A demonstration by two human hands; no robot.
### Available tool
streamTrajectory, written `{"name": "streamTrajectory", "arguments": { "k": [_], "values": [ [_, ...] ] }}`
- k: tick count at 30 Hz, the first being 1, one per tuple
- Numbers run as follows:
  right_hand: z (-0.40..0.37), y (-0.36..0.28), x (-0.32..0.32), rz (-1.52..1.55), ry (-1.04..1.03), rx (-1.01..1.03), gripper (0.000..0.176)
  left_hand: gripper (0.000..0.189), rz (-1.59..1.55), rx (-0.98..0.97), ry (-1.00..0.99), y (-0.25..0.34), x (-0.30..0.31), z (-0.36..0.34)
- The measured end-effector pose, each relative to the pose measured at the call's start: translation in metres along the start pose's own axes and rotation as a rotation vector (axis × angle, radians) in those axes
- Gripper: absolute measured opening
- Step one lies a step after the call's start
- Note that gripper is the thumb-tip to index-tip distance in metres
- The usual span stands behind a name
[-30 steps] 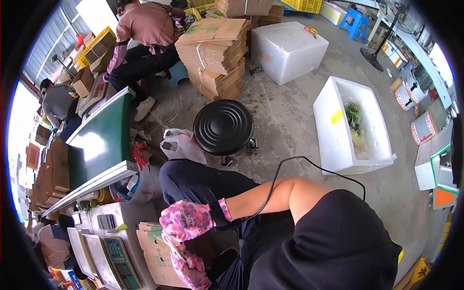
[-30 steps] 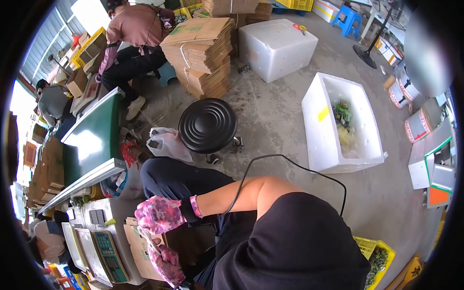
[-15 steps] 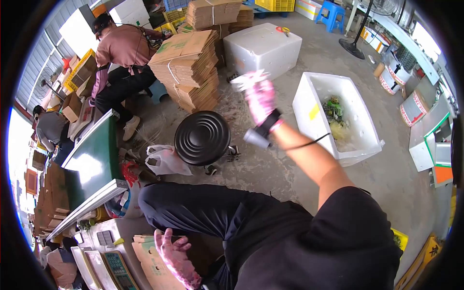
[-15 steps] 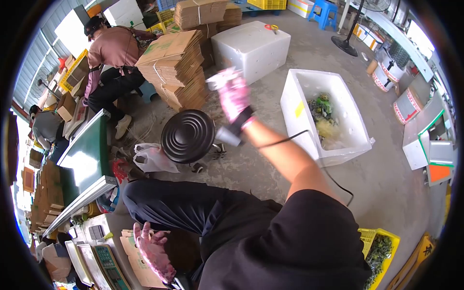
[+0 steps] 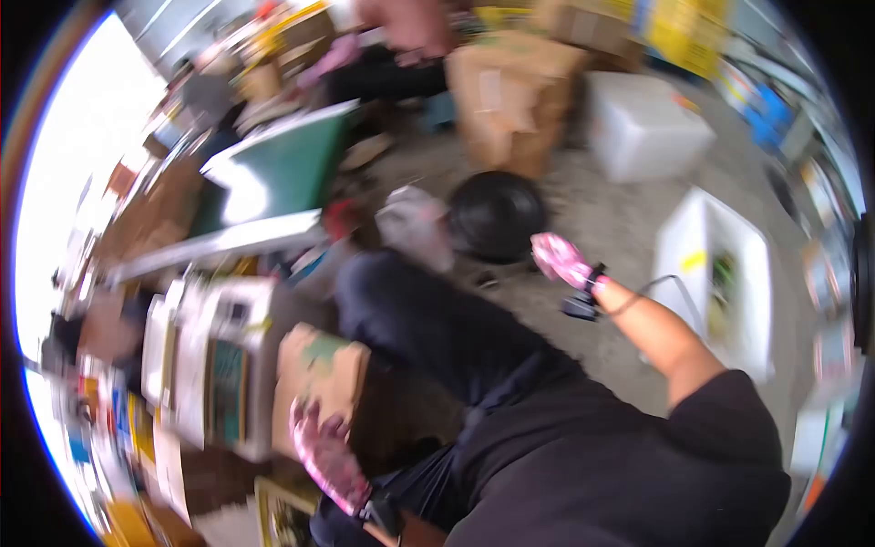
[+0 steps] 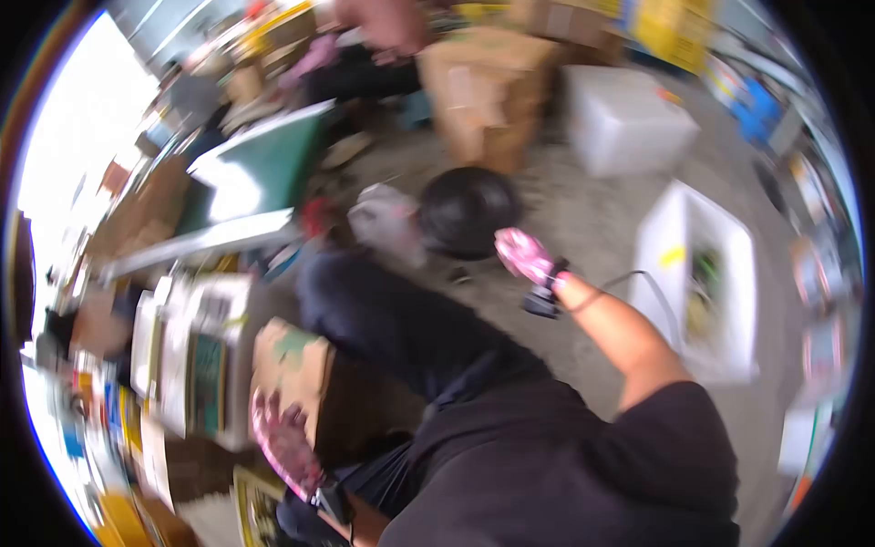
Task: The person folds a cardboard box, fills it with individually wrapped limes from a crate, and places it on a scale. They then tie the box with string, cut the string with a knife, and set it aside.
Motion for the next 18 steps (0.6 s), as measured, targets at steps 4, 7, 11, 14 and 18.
{"name": "streamTrajectory", "arguments": {
  "k": [4, 7, 11, 14, 18],
  "values": [
    [-0.062, 0.113, -0.104, -0.83, -1.096, -0.269, 0.029, 0.049, -0.157, -0.082, 0.24, 0.002, 0.079, -0.001],
    [-0.056, 0.15, -0.09, -0.886, -1.109, -0.466, 0.028, 0.043, -0.335, -0.13, 0.463, -0.024, 0.112, -0.009],
    [-0.035, 0.146, -0.114, -0.833, -0.869, -0.539, 0.026, 0.034, -0.4, -0.06, 0.551, -0.044, 0.131, -0.007],
    [-0.026, 0.143, -0.124, -0.804, -0.782, -0.595, 0.025, 0.03, -0.333, -0.096, 0.704, -0.037, 0.151, 0.021],
    [-0.012, 0.145, -0.136, -0.799, -0.779, -0.636, 0.024, 0.034, -0.199, -0.255, 0.941, -0.023, 0.181, 0.043]
  ]
}}
Point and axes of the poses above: each hand's wrist, its own z-axis towards the middle knuckle, its own x-axis out of the back of the hand, y = z × x, the point moved 7 cm from there along z, towards the middle knuckle, and after that the axes turned 1 degree about -z, right-handed, at the moved point
